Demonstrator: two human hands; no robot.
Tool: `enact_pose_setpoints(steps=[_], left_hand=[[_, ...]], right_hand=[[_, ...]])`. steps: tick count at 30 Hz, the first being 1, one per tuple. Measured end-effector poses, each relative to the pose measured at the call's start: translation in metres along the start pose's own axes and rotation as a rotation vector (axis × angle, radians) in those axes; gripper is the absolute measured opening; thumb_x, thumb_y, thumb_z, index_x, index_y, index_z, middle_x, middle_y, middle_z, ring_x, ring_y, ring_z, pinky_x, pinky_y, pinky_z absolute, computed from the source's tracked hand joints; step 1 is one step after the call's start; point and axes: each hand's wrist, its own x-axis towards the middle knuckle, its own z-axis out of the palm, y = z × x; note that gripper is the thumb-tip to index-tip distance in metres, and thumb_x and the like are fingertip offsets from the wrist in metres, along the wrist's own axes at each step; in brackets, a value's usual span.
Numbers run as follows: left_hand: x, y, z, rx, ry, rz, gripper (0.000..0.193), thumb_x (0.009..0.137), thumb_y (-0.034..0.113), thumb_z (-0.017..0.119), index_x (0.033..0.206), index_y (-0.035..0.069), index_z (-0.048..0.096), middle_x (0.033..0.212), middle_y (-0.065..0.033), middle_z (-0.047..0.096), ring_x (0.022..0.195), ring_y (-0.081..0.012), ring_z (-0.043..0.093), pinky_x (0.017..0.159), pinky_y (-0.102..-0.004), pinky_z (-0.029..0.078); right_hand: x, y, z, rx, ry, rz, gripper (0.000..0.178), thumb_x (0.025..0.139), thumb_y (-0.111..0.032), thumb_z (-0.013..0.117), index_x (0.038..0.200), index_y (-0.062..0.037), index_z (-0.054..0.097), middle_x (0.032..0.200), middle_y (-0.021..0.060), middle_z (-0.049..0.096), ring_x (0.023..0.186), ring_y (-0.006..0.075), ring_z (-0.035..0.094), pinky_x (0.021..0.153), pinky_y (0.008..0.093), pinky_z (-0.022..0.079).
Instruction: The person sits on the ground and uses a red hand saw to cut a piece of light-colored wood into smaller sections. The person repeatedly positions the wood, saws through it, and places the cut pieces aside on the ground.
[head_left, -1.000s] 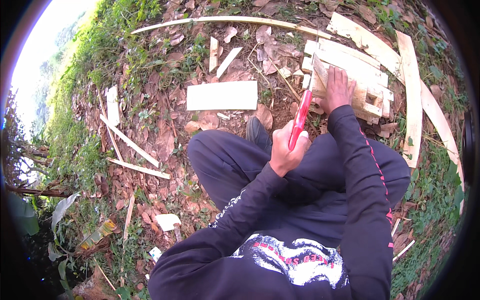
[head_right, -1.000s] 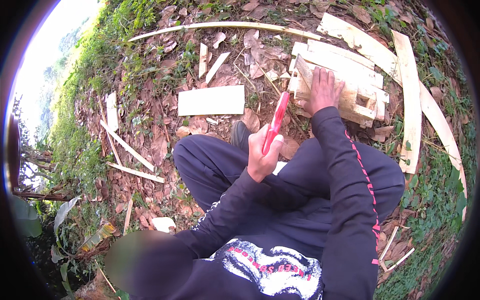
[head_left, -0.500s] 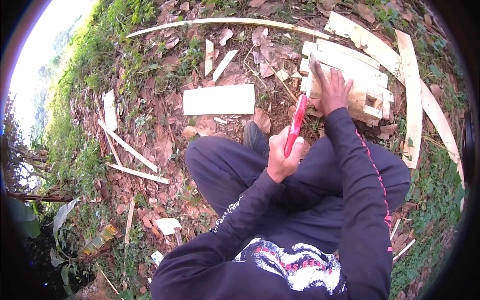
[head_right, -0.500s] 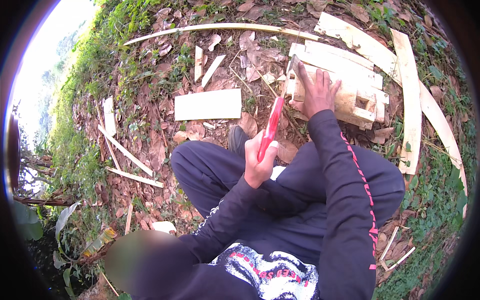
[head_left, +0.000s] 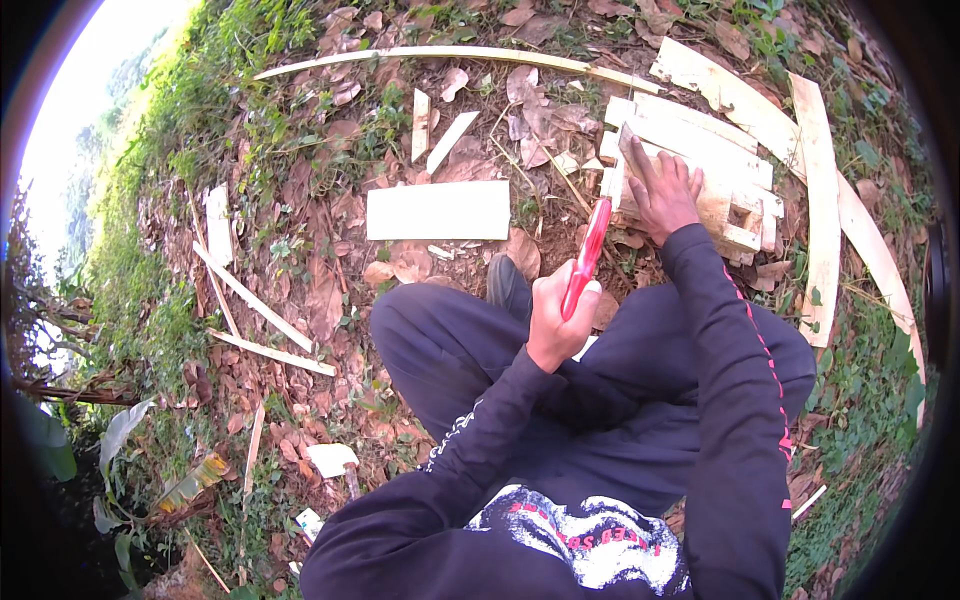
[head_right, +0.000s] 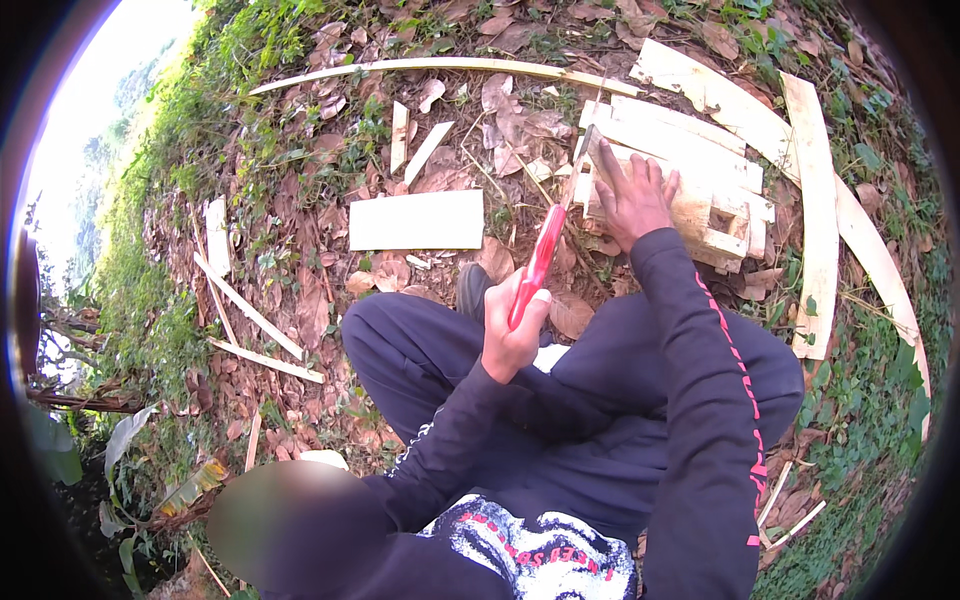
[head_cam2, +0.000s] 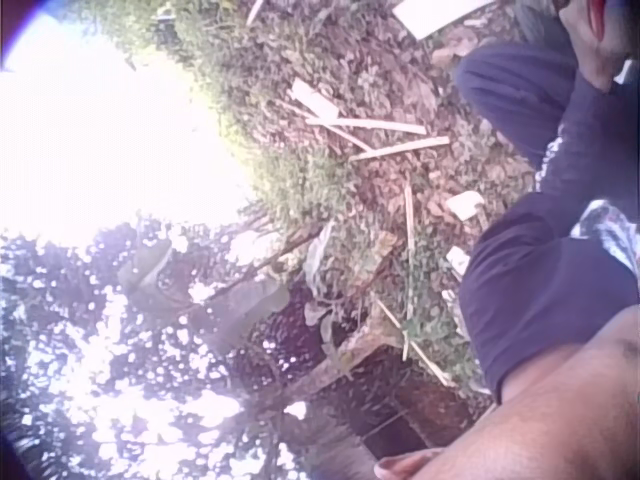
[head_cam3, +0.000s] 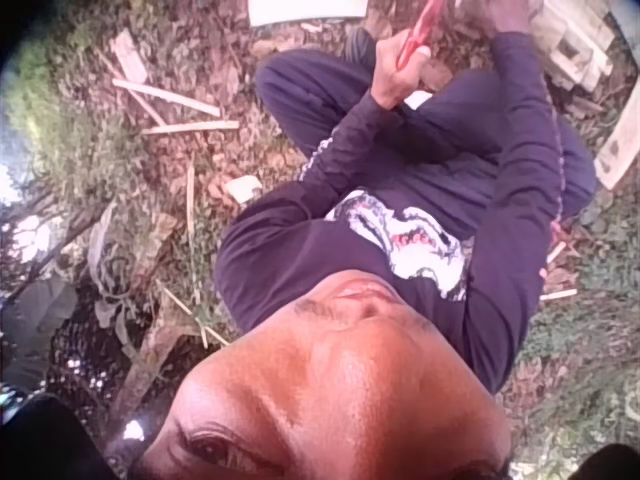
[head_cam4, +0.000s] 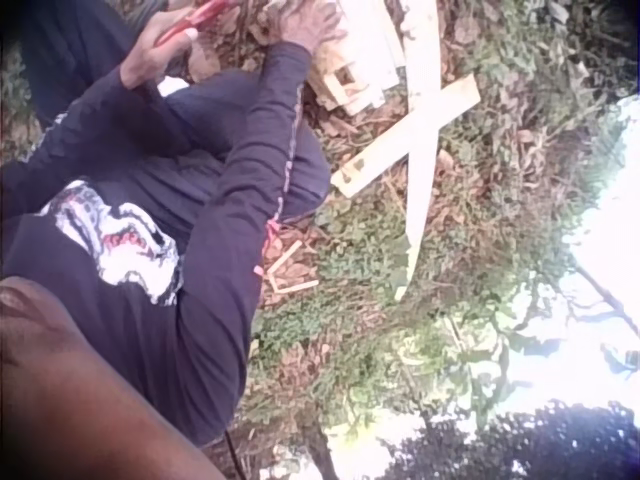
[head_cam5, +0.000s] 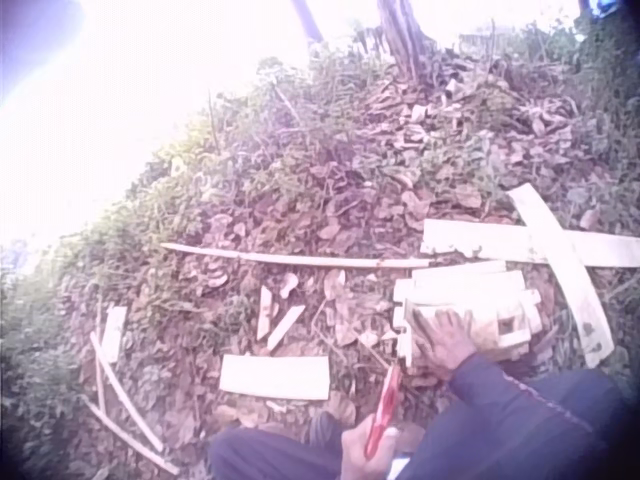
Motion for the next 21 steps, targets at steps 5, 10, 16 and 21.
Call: enact_pose_setpoints(steps=[5,10,16,21], left_hand=[[0.005,-0.005,0.001,0.012,-0.012,-0.005,0.016,0.086,0.010,0.059,0.076,0.000,0.051,0.053,-0.0077,0.042,0.044,-0.0196,0.046,0.049,-0.0347,0.036],[0.004,0.002,-0.003,-0.019,-0.009,-0.101,0.015,0.086,0.011,0.060,0.080,-0.002,0.053,0.054,-0.0088,0.043,0.045,-0.0197,0.046,0.049,-0.0345,0.037],[-0.034,0.030,-0.013,-0.002,-0.014,-0.120,0.016,0.084,0.011,0.060,0.083,-0.004,0.056,0.056,-0.0027,0.047,0.048,-0.0118,0.043,0.050,-0.0281,0.035],[-0.051,0.038,-0.028,0.071,0.036,-0.063,0.015,0.082,0.011,0.062,0.082,-0.003,0.055,0.055,-0.0035,0.045,0.046,-0.0149,0.041,0.050,-0.0302,0.033]], right_hand=[[0.004,-0.007,0.012,-0.066,0.078,0.071,0.059,0.102,-0.034,0.044,0.157,-0.0371,0.023,0.133,0.0156,0.048,0.132,0.0337,0.039,0.112,0.0681,0.016],[0.008,-0.014,0.004,-0.079,0.012,0.127,0.059,0.102,-0.033,0.045,0.156,-0.0399,0.023,0.133,0.0146,0.049,0.131,0.0342,0.041,0.112,0.0689,0.016],[0.009,-0.011,0.006,-0.099,0.017,0.134,0.058,0.101,-0.036,0.045,0.155,-0.0398,0.025,0.135,0.0135,0.049,0.131,0.0346,0.041,0.112,0.0703,0.016],[0.000,-0.014,0.005,-0.048,0.041,0.066,0.057,0.101,-0.033,0.044,0.156,-0.0298,0.027,0.151,0.0092,0.040,0.140,0.0348,0.033,0.115,0.0674,0.015]])
